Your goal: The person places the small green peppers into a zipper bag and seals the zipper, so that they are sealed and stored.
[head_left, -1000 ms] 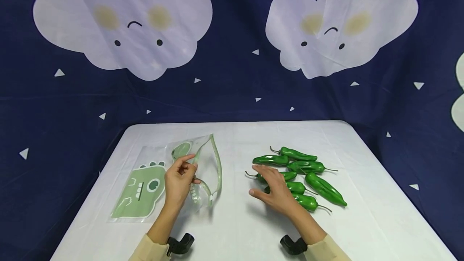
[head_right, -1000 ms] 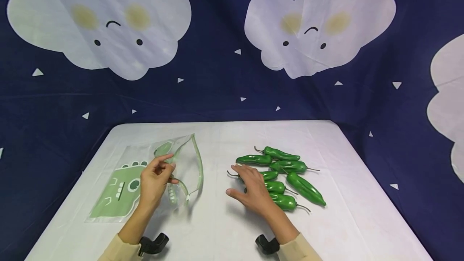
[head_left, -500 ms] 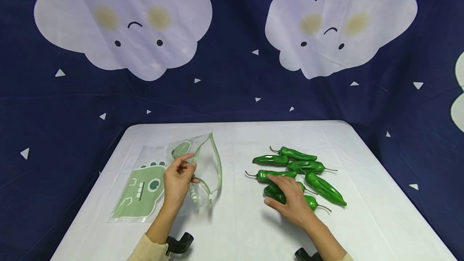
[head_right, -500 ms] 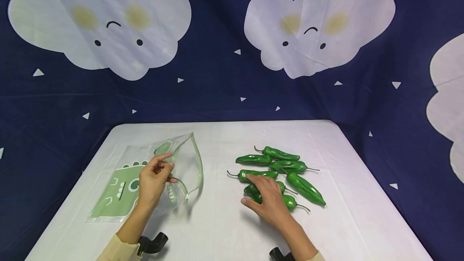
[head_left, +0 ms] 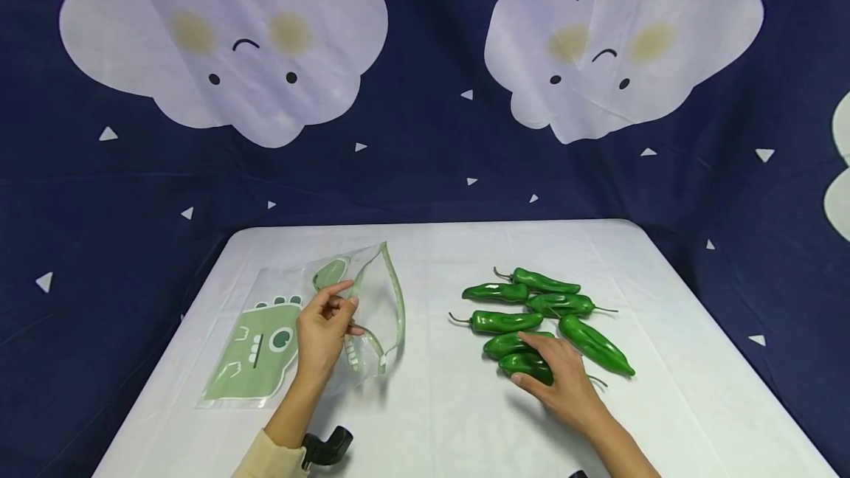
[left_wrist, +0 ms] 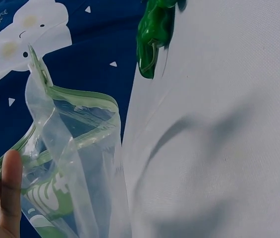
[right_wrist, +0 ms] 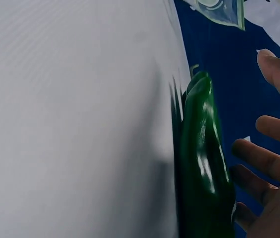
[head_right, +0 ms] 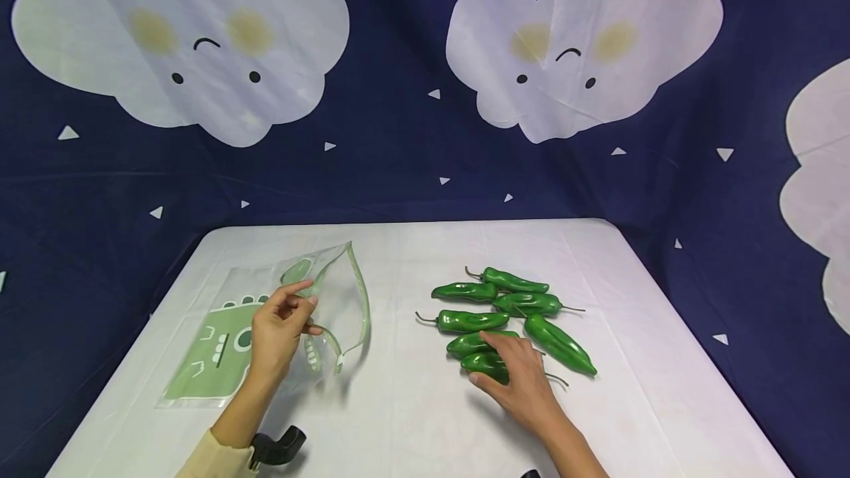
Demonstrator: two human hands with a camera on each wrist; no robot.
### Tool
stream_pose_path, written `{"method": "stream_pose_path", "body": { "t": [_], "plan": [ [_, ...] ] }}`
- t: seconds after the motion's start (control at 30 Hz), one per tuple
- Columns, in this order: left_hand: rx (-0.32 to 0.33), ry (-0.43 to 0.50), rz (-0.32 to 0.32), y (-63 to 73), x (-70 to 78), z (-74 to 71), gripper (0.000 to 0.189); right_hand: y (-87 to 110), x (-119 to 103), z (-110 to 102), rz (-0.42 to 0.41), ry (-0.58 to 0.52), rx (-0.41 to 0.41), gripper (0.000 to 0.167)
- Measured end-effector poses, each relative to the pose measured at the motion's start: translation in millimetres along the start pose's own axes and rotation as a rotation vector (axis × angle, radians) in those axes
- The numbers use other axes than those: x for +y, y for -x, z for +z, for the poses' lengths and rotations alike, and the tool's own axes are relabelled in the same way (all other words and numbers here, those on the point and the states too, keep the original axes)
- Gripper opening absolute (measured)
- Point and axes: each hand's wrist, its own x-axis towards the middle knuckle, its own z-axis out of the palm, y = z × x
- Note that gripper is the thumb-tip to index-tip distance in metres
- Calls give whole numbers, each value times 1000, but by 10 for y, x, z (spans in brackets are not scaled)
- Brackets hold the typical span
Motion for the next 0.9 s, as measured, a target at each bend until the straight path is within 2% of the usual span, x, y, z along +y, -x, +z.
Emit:
{"method": "stream_pose_path", "body": {
  "t": [0.23,0.6,0.9],
  "plan": [
    [-4,7,-16,0,14,1,28,68,74,-75,73,-4,-22,64],
    [-3,-7,1,-3,-2,4,28,189,170,-138,111,18,-4,60],
    [-4,-8,-22,-20,-17,4,29,300,265,-245,200,91,-83,52]
  ]
}}
